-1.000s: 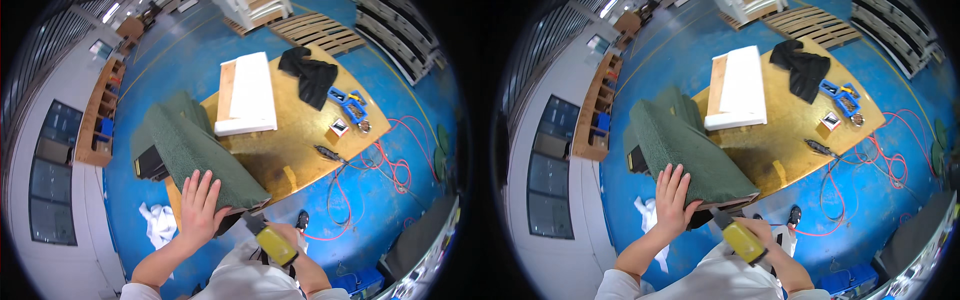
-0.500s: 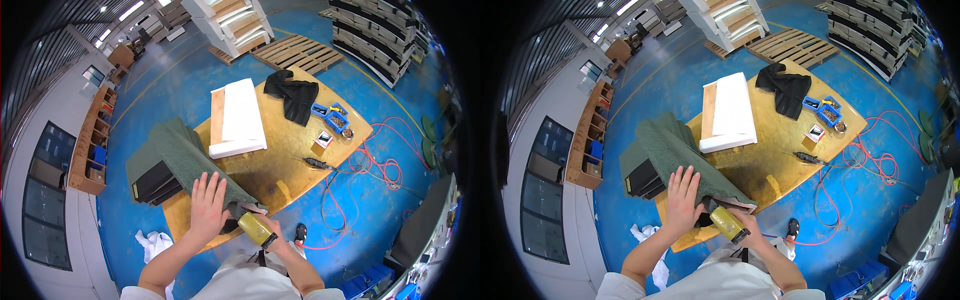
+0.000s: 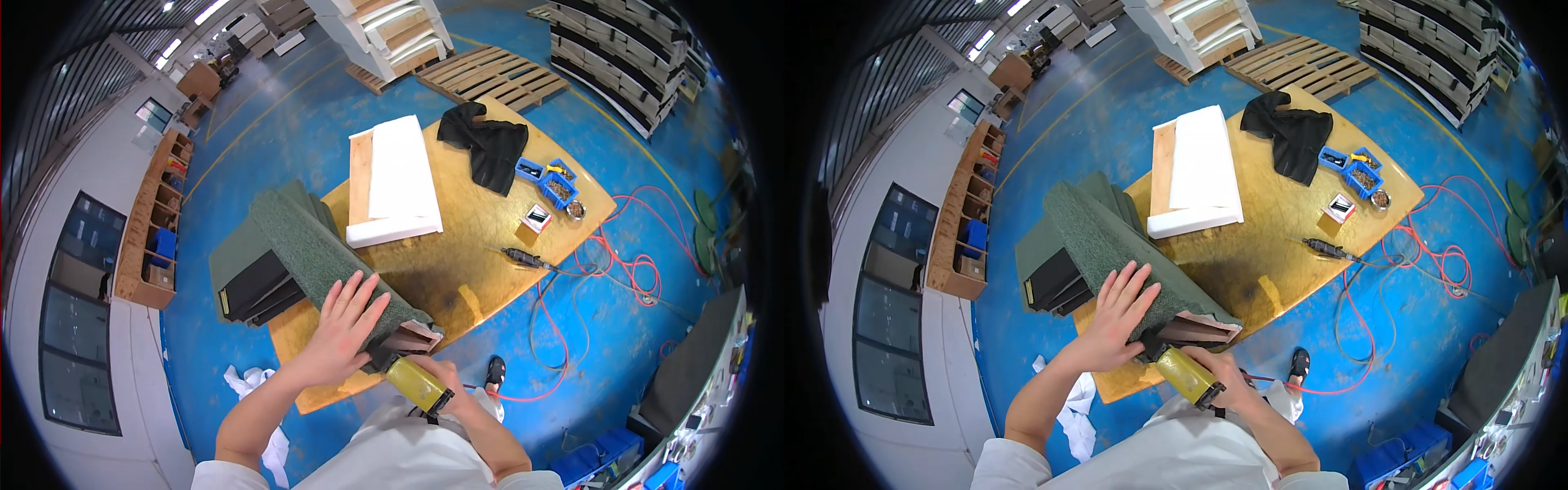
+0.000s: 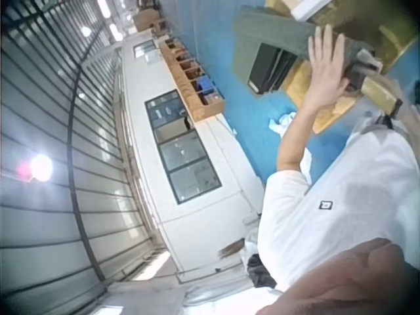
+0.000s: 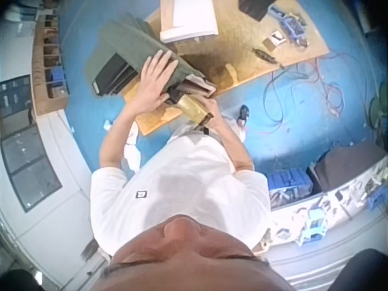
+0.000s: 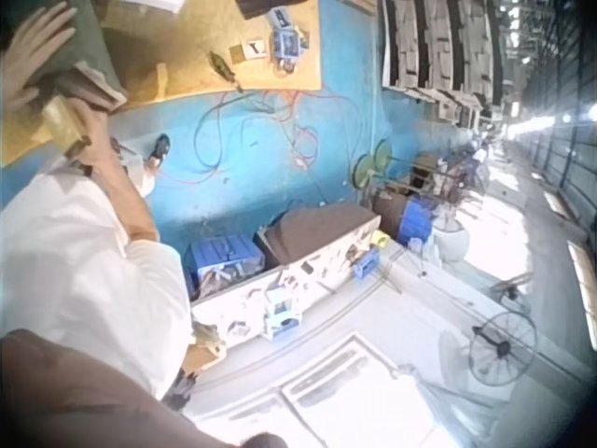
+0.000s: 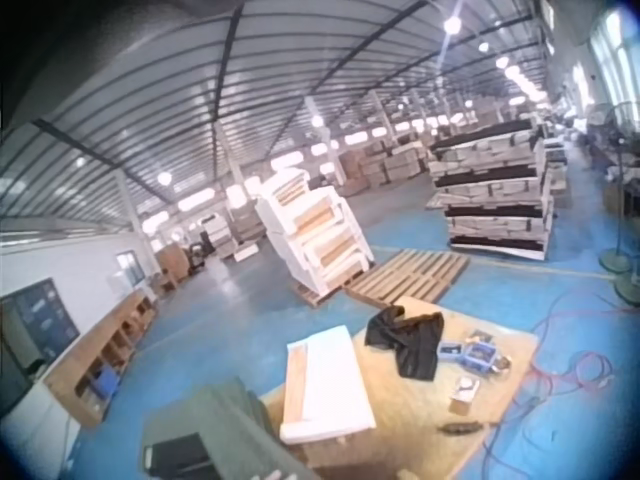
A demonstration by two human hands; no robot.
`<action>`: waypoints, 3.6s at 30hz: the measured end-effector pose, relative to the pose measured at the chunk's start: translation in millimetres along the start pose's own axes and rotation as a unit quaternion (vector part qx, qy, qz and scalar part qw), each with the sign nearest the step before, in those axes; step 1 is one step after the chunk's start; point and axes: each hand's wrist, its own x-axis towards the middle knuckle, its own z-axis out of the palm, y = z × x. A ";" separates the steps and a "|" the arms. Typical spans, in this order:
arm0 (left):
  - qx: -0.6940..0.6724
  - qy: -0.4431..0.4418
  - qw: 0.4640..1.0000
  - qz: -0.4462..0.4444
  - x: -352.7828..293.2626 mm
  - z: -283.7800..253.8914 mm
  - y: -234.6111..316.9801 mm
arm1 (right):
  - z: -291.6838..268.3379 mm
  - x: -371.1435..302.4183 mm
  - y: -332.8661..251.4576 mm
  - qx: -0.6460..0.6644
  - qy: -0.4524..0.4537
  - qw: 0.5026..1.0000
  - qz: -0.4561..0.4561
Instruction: The person wraps a rectangular foam cushion with a white protective layer and then covers it with a dark green fabric. They smooth the fabric by hand and use a staple gun to secure the fabric to the cushion's edges.
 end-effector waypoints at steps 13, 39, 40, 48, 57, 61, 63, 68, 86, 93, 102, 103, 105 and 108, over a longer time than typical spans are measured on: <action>0.003 0.033 0.998 0.056 -14.9 1.0 -10.6 | -0.4 -5.2 -0.2 -0.111 -0.008 0.994 0.001; -0.203 0.287 0.805 -0.478 -99.9 -64.3 -62.6 | -131.1 187.3 404.3 -0.176 -0.198 0.924 0.276; -0.220 0.318 0.792 -0.472 -124.6 -50.4 -41.6 | -121.0 202.5 406.3 -0.140 -0.105 0.936 0.305; -0.341 0.525 0.526 -0.576 -254.2 38.2 29.7 | -141.8 145.4 451.0 0.303 -0.037 0.709 0.636; -0.514 0.529 0.436 -0.516 -431.8 120.3 -66.2 | -112.6 70.4 360.0 0.170 -0.201 0.805 0.532; -0.666 0.479 0.355 -0.448 -399.7 190.5 -159.8 | -154.1 100.9 193.1 -0.166 -0.106 0.906 0.375; -0.753 0.422 0.296 -0.409 -349.9 233.1 -213.0 | -200.5 93.6 124.7 -0.078 0.096 0.868 0.482; -0.827 0.263 0.302 -0.394 -212.5 311.1 -277.6 | -259.7 103.3 -49.9 0.060 0.263 0.878 0.396; -0.458 0.394 0.778 -0.172 -109.6 80.5 -199.7 | 127.3 275.9 -117.1 -0.432 -0.358 0.827 -0.026; -0.308 0.565 0.731 -0.229 -136.6 8.5 -190.1 | 112.1 305.2 -95.2 -0.406 -0.504 0.758 -0.079; -0.033 0.559 0.675 -0.479 -169.1 28.6 -214.1 | -29.9 234.1 -58.5 -0.371 -0.392 0.829 -0.149; 0.068 0.496 0.719 -0.482 -147.6 16.8 -188.9 | -43.8 226.3 -49.3 -0.255 -0.341 0.903 -0.062; 0.132 0.401 0.794 -0.439 -100.3 5.2 -134.6 | -72.1 207.1 -25.8 -0.004 -0.222 0.969 0.107; 0.099 0.355 0.847 -0.382 -25.5 17.7 -76.7 | -102.5 179.3 0.4 0.112 -0.201 0.950 0.212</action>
